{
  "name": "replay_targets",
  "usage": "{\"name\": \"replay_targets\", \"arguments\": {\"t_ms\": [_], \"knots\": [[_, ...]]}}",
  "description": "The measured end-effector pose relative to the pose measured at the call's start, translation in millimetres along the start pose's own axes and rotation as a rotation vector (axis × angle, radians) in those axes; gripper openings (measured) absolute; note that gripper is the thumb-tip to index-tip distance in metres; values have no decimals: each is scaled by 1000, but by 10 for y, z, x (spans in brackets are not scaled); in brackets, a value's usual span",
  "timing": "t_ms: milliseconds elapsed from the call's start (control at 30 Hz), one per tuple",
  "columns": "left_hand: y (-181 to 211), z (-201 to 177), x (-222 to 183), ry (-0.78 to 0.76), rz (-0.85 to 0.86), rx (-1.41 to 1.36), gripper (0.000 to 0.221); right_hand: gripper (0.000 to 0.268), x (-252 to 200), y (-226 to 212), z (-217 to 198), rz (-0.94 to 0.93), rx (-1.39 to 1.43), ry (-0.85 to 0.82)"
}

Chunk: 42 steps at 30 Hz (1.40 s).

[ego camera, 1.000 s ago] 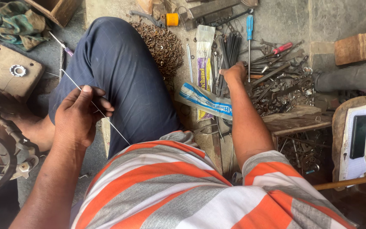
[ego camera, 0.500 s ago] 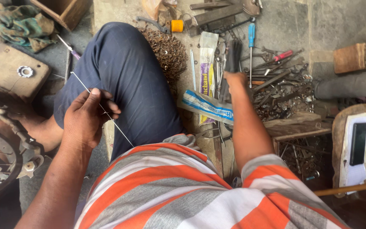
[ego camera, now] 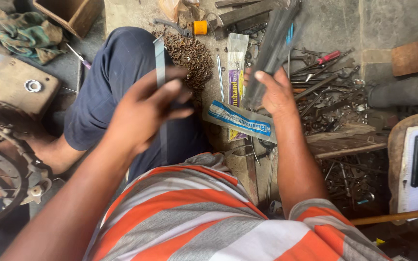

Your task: The person removes a bicycle wheel from a truing stand, selects a bunch of spokes from a package, and inserts individual spokes into the hub of the wheel rim.

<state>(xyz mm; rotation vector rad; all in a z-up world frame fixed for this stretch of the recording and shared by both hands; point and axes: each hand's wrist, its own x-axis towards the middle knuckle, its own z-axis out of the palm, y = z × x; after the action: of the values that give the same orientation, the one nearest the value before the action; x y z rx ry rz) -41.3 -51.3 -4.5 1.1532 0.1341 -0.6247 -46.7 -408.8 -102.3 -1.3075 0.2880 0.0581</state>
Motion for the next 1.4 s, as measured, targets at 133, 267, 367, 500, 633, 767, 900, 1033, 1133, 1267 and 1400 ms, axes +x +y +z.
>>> {"name": "replay_targets", "arguments": {"t_ms": [133, 267, 367, 500, 633, 767, 900, 1033, 1133, 1267, 1400], "knots": [[62, 462, 591, -140, 166, -45, 47, 32, 56, -1, 525, -174, -46, -295], [-207, 557, 1078, -207, 202, 22, 38, 25, 247, 352, 652, -245, -233, -343], [-471, 492, 1236, -174, 171, 118, 32, 24, 357, 619, 554, -225, -344, -314], [-646, 482, 1307, -206, 92, 87, 36, 19, 390, 895, 391, -196, -485, -224], [-712, 555, 1308, -177, 20, 166, 36, 21, 318, 1046, 235, -150, -298, -220], [-804, 560, 1326, -192, 179, 362, 30, 24, 255, 958, 179, -118, -483, -192], [-814, 524, 1273, -234, 122, 315, 34, 22, 137, 632, 236, -29, -880, -173], [-778, 541, 1211, -180, 52, 294, 38, 23, 68, 504, 410, -145, -909, -119], [-774, 550, 1151, -157, 37, 144, 40, 20, 54, 571, 462, -144, -913, -65], [-754, 532, 1130, -220, 142, 222, 39, 21, 97, 849, 369, -302, -874, -120], [-725, 533, 1185, -216, 176, 366, 38, 26, 170, 1121, 276, -453, -1097, -74]]}}
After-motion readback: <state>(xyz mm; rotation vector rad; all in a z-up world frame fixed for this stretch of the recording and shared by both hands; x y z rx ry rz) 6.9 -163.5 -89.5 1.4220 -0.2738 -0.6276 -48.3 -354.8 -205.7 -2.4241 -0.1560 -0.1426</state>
